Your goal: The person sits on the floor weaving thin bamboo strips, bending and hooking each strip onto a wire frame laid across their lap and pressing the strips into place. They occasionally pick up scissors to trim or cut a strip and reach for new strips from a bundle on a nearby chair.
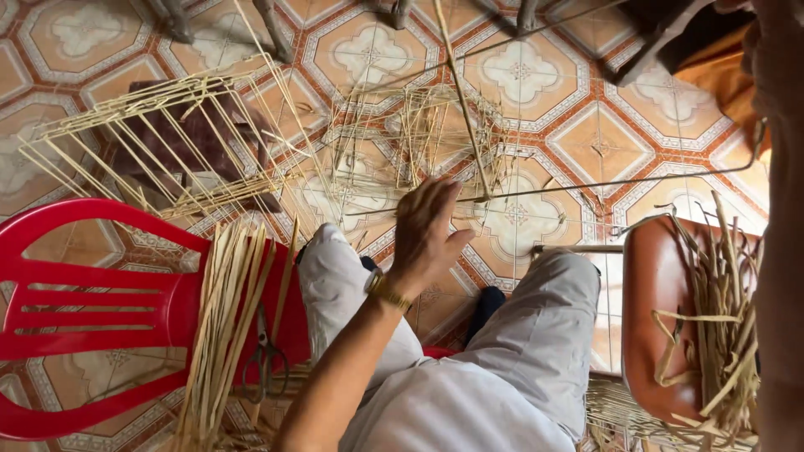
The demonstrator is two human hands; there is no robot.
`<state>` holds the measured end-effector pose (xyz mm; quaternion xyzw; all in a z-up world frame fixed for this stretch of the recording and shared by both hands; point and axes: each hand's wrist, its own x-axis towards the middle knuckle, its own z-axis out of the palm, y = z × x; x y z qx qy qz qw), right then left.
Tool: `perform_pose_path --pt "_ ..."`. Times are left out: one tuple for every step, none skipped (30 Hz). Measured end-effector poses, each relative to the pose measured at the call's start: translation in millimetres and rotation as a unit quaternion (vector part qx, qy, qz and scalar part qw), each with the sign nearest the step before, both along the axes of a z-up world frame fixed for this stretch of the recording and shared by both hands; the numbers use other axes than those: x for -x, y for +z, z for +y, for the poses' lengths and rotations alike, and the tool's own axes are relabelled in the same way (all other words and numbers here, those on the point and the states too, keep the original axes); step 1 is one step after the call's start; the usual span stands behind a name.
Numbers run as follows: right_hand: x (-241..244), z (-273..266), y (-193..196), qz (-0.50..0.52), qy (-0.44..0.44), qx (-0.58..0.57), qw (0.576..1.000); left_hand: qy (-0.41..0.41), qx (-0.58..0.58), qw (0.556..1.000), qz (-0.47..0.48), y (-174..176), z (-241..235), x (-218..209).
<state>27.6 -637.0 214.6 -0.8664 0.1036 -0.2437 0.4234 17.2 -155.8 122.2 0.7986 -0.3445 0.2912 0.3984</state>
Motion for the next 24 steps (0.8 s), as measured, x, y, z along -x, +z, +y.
perform_pose_path --pt "-20 19 6 0.021 -0.01 -0.042 0.999 0.008 -0.03 0.999 -0.038 0 -11 -7" --pt "-7 41 12 0.021 -0.012 -0.042 0.999 0.006 -0.03 0.999 -0.038 -17 -15 -10" --pt "3 63 17 0.048 -0.062 -0.063 0.995 -0.051 -0.07 0.985 0.149 -34 -18 -16" --pt "12 84 21 0.075 -0.112 -0.085 0.987 -0.109 -0.109 0.932 0.329 -51 -22 -24" --pt "15 80 7 0.076 -0.113 -0.089 0.987 -0.109 -0.114 0.931 0.331 -37 -14 -16" --pt "19 77 -8 0.109 -0.138 -0.13 0.976 -0.087 -0.099 0.968 0.212 -24 -6 -9" --pt "20 76 -23 0.143 -0.159 -0.169 0.962 -0.063 -0.082 0.99 0.092 -11 3 -1" --pt "23 75 -46 0.146 -0.157 -0.172 0.961 -0.061 -0.085 0.99 0.094 -9 9 2" --pt "25 74 -67 0.215 -0.159 -0.187 0.945 -0.083 -0.086 0.99 0.068 -6 15 4" --pt "28 73 -89 0.283 -0.159 -0.202 0.924 -0.106 -0.087 0.99 0.041 -3 21 5" --pt "28 66 -117 0.285 -0.157 -0.203 0.924 -0.104 -0.089 0.99 0.043 -3 26 6" --pt "29 60 -145 0.296 -0.134 -0.251 0.912 -0.099 -0.113 0.989 0.016 -3 31 7" --pt "32 54 -174 0.306 -0.113 -0.299 0.897 -0.097 -0.136 0.986 -0.011 -4 35 9" --pt "35 59 -184 0.309 -0.112 -0.301 0.895 -0.097 -0.139 0.986 -0.009 -2 38 11" --pt "37 63 -193 0.358 -0.103 -0.292 0.881 -0.105 -0.139 0.984 -0.028 1 38 12" --pt "40 67 -202 0.405 -0.093 -0.281 0.865 -0.112 -0.139 0.983 -0.047 3 40 13" --pt "40 69 -201 0.406 -0.093 -0.281 0.865 -0.112 -0.14 0.983 -0.046 4 39 13" --pt "41 72 -200 0.464 -0.064 -0.189 0.863 -0.111 -0.145 0.981 -0.059 5 38 14" --pt "41 75 -200 0.516 -0.032 -0.095 0.851 -0.108 -0.15 0.98 -0.072 6 38 15" --pt "40 88 -182 0.516 -0.031 -0.094 0.851 -0.107 -0.15 0.98 -0.072 5 36 15" --pt "40 101 -165 0.468 0.01 0.001 0.884 -0.112 -0.132 0.983 -0.06 3 35 15" --pt "41 114 -148 0.413 0.053 0.095 0.904 -0.117 -0.113 0.985 -0.048 2 33 16" --pt "40 136 -132 0.413 0.051 0.093 0.905 -0.12 -0.114 0.985 -0.048 1 30 16" --pt "38 158 -115 0.415 0.118 0.035 0.901 -0.105 -0.121 0.985 -0.062 0 27 16"
